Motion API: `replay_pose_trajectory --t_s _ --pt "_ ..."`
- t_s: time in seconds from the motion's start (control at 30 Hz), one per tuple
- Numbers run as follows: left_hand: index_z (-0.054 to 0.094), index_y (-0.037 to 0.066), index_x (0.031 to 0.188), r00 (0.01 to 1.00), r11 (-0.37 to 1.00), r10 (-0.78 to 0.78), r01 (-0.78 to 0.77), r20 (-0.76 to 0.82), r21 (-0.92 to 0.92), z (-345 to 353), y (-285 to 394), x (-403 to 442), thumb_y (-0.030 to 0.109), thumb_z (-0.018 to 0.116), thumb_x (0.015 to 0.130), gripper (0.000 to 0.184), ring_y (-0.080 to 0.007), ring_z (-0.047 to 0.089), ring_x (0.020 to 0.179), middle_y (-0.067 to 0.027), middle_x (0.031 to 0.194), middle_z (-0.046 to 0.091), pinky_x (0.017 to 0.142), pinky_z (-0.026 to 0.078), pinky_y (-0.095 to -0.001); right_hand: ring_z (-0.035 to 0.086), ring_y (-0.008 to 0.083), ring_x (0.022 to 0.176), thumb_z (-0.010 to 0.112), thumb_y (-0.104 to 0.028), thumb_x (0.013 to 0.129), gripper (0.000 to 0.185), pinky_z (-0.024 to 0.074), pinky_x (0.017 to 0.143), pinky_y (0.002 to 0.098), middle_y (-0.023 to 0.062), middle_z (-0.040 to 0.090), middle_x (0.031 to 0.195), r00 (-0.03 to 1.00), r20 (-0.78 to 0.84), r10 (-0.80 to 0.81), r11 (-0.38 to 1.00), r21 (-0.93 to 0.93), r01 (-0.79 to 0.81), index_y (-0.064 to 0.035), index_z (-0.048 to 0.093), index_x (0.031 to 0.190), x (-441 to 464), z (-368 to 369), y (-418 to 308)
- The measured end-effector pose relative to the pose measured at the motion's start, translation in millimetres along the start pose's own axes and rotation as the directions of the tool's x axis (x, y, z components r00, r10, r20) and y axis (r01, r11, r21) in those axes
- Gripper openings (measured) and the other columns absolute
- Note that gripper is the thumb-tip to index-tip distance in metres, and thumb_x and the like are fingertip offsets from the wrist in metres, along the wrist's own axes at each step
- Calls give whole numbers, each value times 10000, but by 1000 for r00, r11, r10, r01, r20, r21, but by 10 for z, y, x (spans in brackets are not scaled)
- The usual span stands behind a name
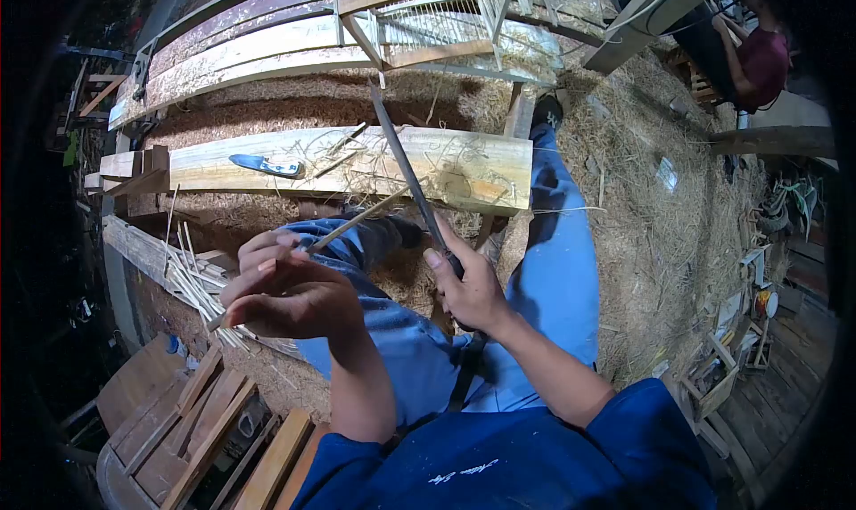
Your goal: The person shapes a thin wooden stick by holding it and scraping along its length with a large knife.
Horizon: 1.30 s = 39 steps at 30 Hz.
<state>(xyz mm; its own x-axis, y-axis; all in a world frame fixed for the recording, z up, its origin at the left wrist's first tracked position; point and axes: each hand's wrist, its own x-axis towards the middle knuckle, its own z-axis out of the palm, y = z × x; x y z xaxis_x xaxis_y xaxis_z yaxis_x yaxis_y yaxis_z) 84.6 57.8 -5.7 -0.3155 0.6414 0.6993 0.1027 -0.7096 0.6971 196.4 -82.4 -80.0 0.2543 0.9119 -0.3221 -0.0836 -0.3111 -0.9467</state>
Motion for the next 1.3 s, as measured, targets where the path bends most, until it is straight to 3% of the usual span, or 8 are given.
replay_pose_trajectory --t_s 0.13,0.27,0.47,0.87,0.93,1.17,1.23,1.3 --pt "403 141 875 964 894 -253 264 77 -363 113 157 -68 608 265 1038 513 -123 386 525 -36 593 403 525 358 -234 512 343 1336 552 -250 1020 529 429 1072 382 277 528 1406 994 76 73 995 58 -78 15 432 1462 -49 -15 -273" --pt "364 155 853 947 772 -266 323 183 -548 126 200 -150 658 234 1010 543 -92 204 504 -21 587 340 501 208 -252 639 366 1138 548 -178 1012 485 504 936 393 276 589 1307 975 78 -208 978 38 205 -23 460 1463 -91 99 -310" --pt "353 146 849 940 778 -314 334 131 -532 77 209 -175 663 221 1009 557 -89 195 503 -16 581 324 499 193 -267 594 330 755 554 -120 1002 441 503 747 391 196 603 888 883 -39 -467 878 -138 458 -24 516 1431 -20 115 -301" --pt "370 142 850 950 681 -217 313 225 -662 -7 133 -183 651 220 1018 557 -97 179 496 -21 575 318 493 195 -280 621 289 700 601 -88 978 359 502 661 374 194 624 828 914 -112 -390 921 -43 387 5 612 1325 -15 195 -167" --pt "369 140 845 947 669 -241 320 212 -670 -25 108 -146 652 224 1018 559 -96 181 495 -20 573 317 492 195 -276 645 297 715 585 -67 977 341 511 681 378 199 647 847 982 -134 -134 991 5 136 11 623 1307 13 149 -96" --pt "353 144 822 943 700 -253 332 216 -632 -16 125 -168 647 232 1020 553 -93 166 489 -10 552 285 477 172 -271 710 288 838 557 -83 987 334 541 743 368 232 701 948 967 38 -252 957 -139 255 32 620 1295 -127 162 -353" --pt "352 145 818 950 718 -232 312 209 -622 -29 110 -150 648 235 1019 553 -93 159 487 -9 551 287 475 168 -271 706 268 805 566 -88 977 341 537 724 372 218 706 926 944 -191 -269 963 -87 257 27 623 1294 -49 231 14" --pt "351 144 814 941 692 -254 339 224 -638 -75 86 -135 654 241 1015 559 -96 154 485 -12 546 301 475 178 -277 688 271 743 574 -109 977 353 522 688 373 204 694 863 982 -187 21 999 -28 -26 25 620 1300 59 135 84"
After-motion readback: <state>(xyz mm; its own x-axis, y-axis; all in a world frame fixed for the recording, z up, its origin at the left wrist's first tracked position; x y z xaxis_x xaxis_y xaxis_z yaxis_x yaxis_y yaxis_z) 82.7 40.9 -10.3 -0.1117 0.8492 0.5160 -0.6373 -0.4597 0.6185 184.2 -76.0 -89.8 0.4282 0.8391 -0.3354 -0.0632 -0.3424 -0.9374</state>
